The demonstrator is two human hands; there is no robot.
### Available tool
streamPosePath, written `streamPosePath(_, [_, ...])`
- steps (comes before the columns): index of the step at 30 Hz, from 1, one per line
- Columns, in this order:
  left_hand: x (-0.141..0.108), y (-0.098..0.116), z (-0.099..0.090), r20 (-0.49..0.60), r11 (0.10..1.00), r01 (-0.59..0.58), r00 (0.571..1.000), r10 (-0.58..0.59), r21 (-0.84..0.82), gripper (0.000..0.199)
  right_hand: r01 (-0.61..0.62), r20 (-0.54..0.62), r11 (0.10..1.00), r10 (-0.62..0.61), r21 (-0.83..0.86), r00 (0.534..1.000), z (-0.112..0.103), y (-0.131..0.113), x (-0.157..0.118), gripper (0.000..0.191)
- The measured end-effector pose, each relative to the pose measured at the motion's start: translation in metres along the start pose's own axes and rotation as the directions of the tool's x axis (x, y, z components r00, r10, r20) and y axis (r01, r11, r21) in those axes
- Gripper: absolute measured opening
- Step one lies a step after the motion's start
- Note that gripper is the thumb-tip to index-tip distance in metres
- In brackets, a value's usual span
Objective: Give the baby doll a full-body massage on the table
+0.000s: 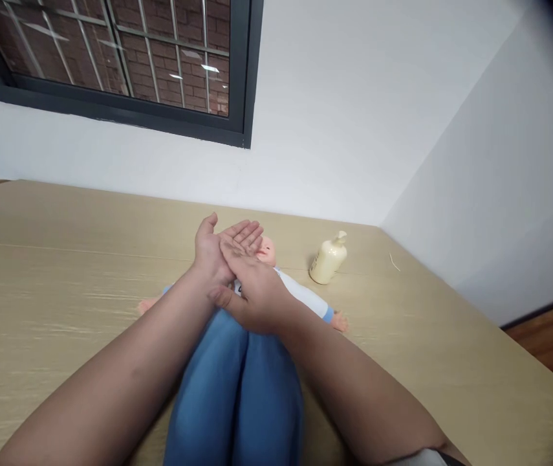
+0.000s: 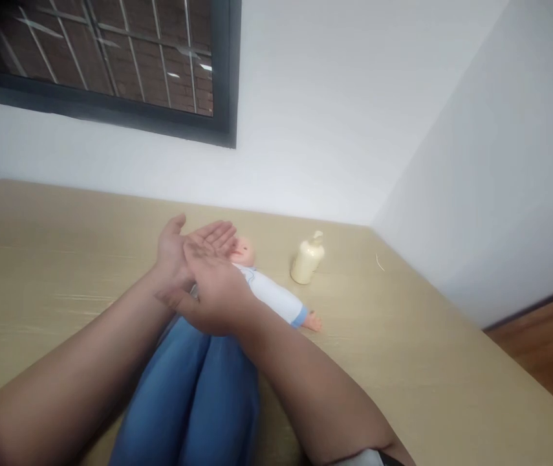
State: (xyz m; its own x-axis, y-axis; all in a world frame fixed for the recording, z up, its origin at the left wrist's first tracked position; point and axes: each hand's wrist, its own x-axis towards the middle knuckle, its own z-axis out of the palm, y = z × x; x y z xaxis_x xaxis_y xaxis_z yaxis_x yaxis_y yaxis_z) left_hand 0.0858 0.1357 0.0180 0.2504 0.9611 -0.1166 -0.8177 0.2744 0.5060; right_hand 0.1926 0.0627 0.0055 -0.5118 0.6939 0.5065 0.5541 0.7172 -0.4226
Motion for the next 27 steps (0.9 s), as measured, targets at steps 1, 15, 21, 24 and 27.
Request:
streamPosePath(1, [-0.001,-0.005,0.002,0.014,1.0,0.02,1.0,-0.02,-0.001,0.078,-0.009,-0.002,1.0,0.009,-0.008,1.0,-0.001,0.001,0.0,0.088])
streamPosePath(15, [0.008,0.024,-0.01,-0.044,0.995,-0.1,0.994,0.1,0.005,0.078,0.002,0.029,1.0,-0.001,-0.021,1.0,-0.001,-0.002,0.0,0.078])
streamPosePath(21, [0.007,0.004,-0.008,0.046,0.999,-0.054,0.997,0.054,-0.003,0.079,-0.001,0.043,0.999,0.0,0.036,0.999,0.001,-0.01,-0.003,0.101])
streamPosePath(24, [0.004,-0.011,-0.004,0.047,1.0,-0.005,0.999,0.004,0.02,0.083,-0.018,0.013,1.0,0.017,0.022,1.0,0.001,0.0,-0.001,0.097])
streamPosePath(27, [0.002,-0.017,-0.002,0.028,0.997,0.045,0.998,-0.047,0.058,0.087,-0.074,0.013,0.996,0.074,-0.042,0.997,0.002,0.011,0.002,0.09])
